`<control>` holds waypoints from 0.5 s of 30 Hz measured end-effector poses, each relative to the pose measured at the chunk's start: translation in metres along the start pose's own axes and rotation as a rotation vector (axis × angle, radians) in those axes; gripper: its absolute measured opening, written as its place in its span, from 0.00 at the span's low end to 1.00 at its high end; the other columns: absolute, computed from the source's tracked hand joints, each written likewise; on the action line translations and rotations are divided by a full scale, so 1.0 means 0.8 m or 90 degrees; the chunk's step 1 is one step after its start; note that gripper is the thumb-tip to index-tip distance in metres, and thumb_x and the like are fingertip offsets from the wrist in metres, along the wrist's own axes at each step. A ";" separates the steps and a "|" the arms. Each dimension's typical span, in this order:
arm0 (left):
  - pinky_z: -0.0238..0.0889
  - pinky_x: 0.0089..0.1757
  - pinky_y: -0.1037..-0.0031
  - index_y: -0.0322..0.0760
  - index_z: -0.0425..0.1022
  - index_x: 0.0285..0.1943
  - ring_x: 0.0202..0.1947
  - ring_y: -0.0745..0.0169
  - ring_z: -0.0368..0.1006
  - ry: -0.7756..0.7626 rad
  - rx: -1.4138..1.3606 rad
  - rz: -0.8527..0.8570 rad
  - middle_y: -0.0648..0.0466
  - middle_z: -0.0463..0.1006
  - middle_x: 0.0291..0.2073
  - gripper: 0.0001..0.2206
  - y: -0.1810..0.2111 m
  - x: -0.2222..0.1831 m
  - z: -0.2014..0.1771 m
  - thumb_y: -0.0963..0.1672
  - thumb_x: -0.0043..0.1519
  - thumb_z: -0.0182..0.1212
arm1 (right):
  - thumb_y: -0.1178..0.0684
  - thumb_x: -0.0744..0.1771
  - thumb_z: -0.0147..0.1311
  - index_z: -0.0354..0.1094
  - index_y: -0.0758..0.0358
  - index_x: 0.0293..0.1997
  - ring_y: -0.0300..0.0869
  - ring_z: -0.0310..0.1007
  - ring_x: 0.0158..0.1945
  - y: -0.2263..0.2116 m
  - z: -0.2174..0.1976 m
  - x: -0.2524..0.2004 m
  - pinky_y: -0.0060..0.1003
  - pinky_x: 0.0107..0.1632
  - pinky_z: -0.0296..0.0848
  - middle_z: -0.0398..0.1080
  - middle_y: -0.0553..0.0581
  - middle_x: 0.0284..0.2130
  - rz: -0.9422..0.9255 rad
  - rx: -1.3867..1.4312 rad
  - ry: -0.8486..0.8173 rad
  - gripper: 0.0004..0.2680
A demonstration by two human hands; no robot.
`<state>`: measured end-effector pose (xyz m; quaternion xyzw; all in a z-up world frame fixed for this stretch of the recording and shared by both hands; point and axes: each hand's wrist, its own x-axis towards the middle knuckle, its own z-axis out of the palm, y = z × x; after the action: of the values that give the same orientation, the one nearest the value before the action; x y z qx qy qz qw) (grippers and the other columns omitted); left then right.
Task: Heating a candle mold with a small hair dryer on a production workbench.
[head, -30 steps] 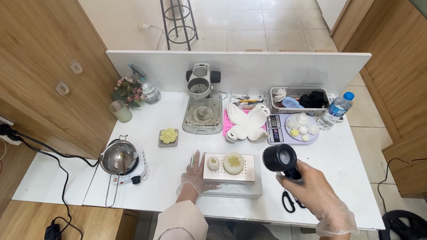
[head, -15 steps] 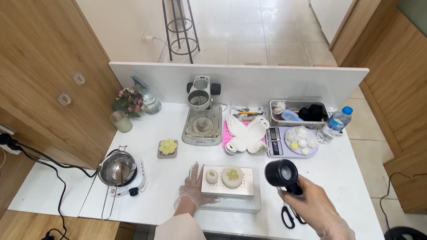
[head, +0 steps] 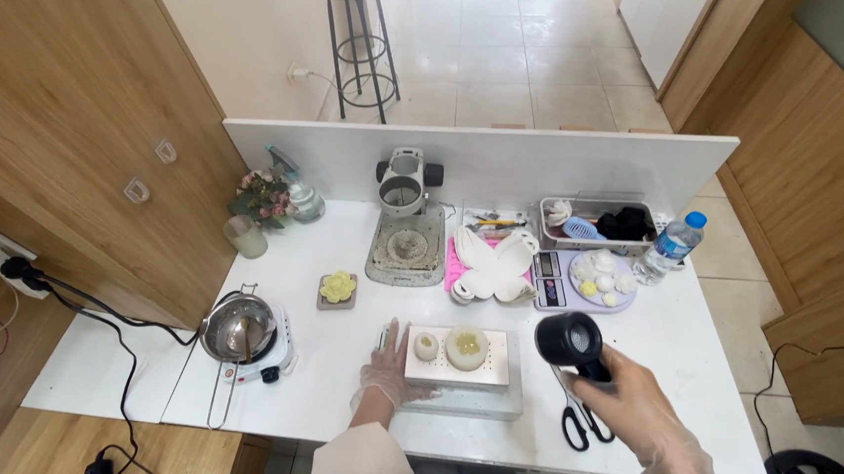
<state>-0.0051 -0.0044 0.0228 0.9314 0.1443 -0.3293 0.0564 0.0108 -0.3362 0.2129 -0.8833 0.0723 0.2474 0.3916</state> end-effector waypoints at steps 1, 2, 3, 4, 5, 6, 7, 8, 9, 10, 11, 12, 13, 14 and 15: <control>0.62 0.61 0.52 0.55 0.13 0.80 0.76 0.39 0.44 -0.006 0.000 0.000 0.52 0.09 0.78 0.70 -0.002 0.005 -0.002 0.69 0.40 0.66 | 0.47 0.63 0.65 0.73 0.59 0.58 0.48 0.81 0.51 -0.006 0.000 -0.002 0.45 0.59 0.74 0.81 0.61 0.45 0.005 -0.001 -0.003 0.18; 0.61 0.62 0.52 0.55 0.14 0.80 0.76 0.38 0.44 -0.002 0.004 0.005 0.51 0.09 0.78 0.69 -0.003 0.008 0.002 0.70 0.41 0.66 | 0.48 0.63 0.65 0.72 0.59 0.59 0.49 0.81 0.51 -0.009 -0.001 -0.007 0.46 0.58 0.75 0.81 0.63 0.45 0.013 0.013 0.005 0.19; 0.61 0.62 0.52 0.54 0.14 0.80 0.76 0.37 0.44 0.002 0.009 0.011 0.51 0.10 0.78 0.69 -0.003 0.011 0.007 0.70 0.41 0.65 | 0.49 0.63 0.64 0.70 0.59 0.60 0.50 0.82 0.50 -0.012 -0.001 -0.012 0.46 0.57 0.76 0.81 0.64 0.46 0.022 0.027 0.013 0.19; 0.61 0.62 0.52 0.54 0.14 0.80 0.76 0.37 0.44 -0.010 0.008 0.013 0.51 0.10 0.78 0.69 -0.002 0.013 0.008 0.70 0.41 0.65 | 0.49 0.63 0.64 0.70 0.59 0.60 0.50 0.82 0.50 -0.012 -0.002 -0.015 0.46 0.57 0.76 0.81 0.64 0.46 0.034 0.023 0.009 0.19; 0.61 0.62 0.53 0.54 0.15 0.80 0.76 0.37 0.45 -0.001 0.022 0.011 0.50 0.10 0.78 0.68 -0.002 0.015 0.009 0.71 0.41 0.63 | 0.50 0.62 0.64 0.70 0.59 0.60 0.48 0.81 0.49 -0.013 -0.003 -0.017 0.44 0.55 0.76 0.80 0.63 0.45 0.026 0.010 0.016 0.20; 0.62 0.62 0.54 0.53 0.16 0.81 0.75 0.37 0.46 0.008 0.036 0.009 0.49 0.11 0.78 0.68 -0.003 0.017 0.011 0.71 0.41 0.62 | 0.51 0.61 0.63 0.70 0.59 0.60 0.46 0.80 0.48 -0.013 -0.003 -0.020 0.42 0.53 0.76 0.79 0.61 0.45 0.018 -0.003 0.023 0.20; 0.62 0.62 0.54 0.53 0.16 0.81 0.75 0.37 0.46 -0.005 0.035 0.012 0.49 0.11 0.78 0.68 -0.002 0.016 0.013 0.71 0.41 0.62 | 0.51 0.61 0.63 0.70 0.59 0.60 0.46 0.80 0.48 -0.011 -0.004 -0.024 0.42 0.53 0.76 0.79 0.61 0.45 0.031 -0.006 0.018 0.20; 0.61 0.62 0.55 0.54 0.17 0.81 0.75 0.37 0.47 0.006 0.035 0.011 0.50 0.11 0.78 0.68 -0.002 0.017 0.013 0.72 0.41 0.62 | 0.51 0.61 0.63 0.71 0.62 0.57 0.45 0.79 0.45 -0.008 -0.005 -0.025 0.40 0.49 0.76 0.80 0.61 0.42 -0.039 0.006 0.027 0.19; 0.61 0.61 0.55 0.54 0.17 0.81 0.74 0.37 0.47 0.017 0.034 0.010 0.51 0.12 0.78 0.68 -0.002 0.017 0.013 0.72 0.40 0.62 | 0.51 0.61 0.63 0.73 0.65 0.55 0.44 0.78 0.41 -0.007 -0.006 -0.027 0.39 0.45 0.76 0.81 0.61 0.39 -0.107 0.018 0.037 0.18; 0.61 0.61 0.55 0.54 0.17 0.81 0.74 0.37 0.47 0.008 0.034 0.014 0.51 0.12 0.78 0.68 -0.002 0.018 0.013 0.72 0.40 0.62 | 0.51 0.61 0.63 0.73 0.65 0.55 0.44 0.78 0.41 -0.008 -0.006 -0.031 0.39 0.45 0.76 0.81 0.61 0.39 -0.098 0.016 0.034 0.18; 0.64 0.60 0.56 0.54 0.18 0.81 0.73 0.38 0.50 0.015 0.047 0.014 0.51 0.12 0.78 0.68 -0.003 0.019 0.013 0.72 0.40 0.62 | 0.51 0.61 0.63 0.73 0.66 0.54 0.43 0.77 0.38 -0.010 -0.007 -0.035 0.38 0.43 0.75 0.80 0.60 0.37 -0.105 0.018 0.045 0.18; 0.67 0.58 0.57 0.54 0.19 0.81 0.72 0.40 0.54 0.024 0.057 0.013 0.50 0.12 0.78 0.68 -0.003 0.020 0.013 0.72 0.39 0.61 | 0.51 0.61 0.62 0.74 0.66 0.54 0.42 0.75 0.36 -0.012 -0.007 -0.039 0.38 0.41 0.74 0.80 0.60 0.35 -0.114 0.019 0.057 0.17; 0.67 0.58 0.57 0.54 0.19 0.81 0.72 0.40 0.54 0.015 0.057 0.016 0.50 0.12 0.78 0.68 -0.002 0.018 0.012 0.72 0.39 0.61 | 0.51 0.61 0.62 0.74 0.66 0.54 0.42 0.75 0.36 -0.013 -0.007 -0.042 0.38 0.41 0.74 0.80 0.60 0.35 -0.106 0.016 0.054 0.17; 0.69 0.56 0.59 0.54 0.19 0.81 0.70 0.40 0.56 0.012 0.059 0.007 0.50 0.12 0.78 0.68 -0.001 0.016 0.010 0.72 0.39 0.61 | 0.51 0.61 0.62 0.74 0.65 0.54 0.42 0.75 0.36 -0.016 -0.008 -0.044 0.38 0.42 0.74 0.80 0.59 0.35 -0.105 0.004 0.056 0.17; 0.71 0.54 0.60 0.54 0.19 0.81 0.69 0.41 0.58 0.009 0.060 -0.001 0.51 0.11 0.78 0.69 -0.001 0.014 0.008 0.72 0.39 0.61 | 0.50 0.61 0.62 0.73 0.64 0.54 0.41 0.76 0.36 -0.018 -0.008 -0.048 0.38 0.42 0.74 0.79 0.58 0.35 -0.105 -0.009 0.058 0.17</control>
<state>-0.0011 -0.0026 0.0110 0.9352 0.1300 -0.3291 0.0107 -0.0149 -0.3337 0.2450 -0.8994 0.0154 0.1745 0.4005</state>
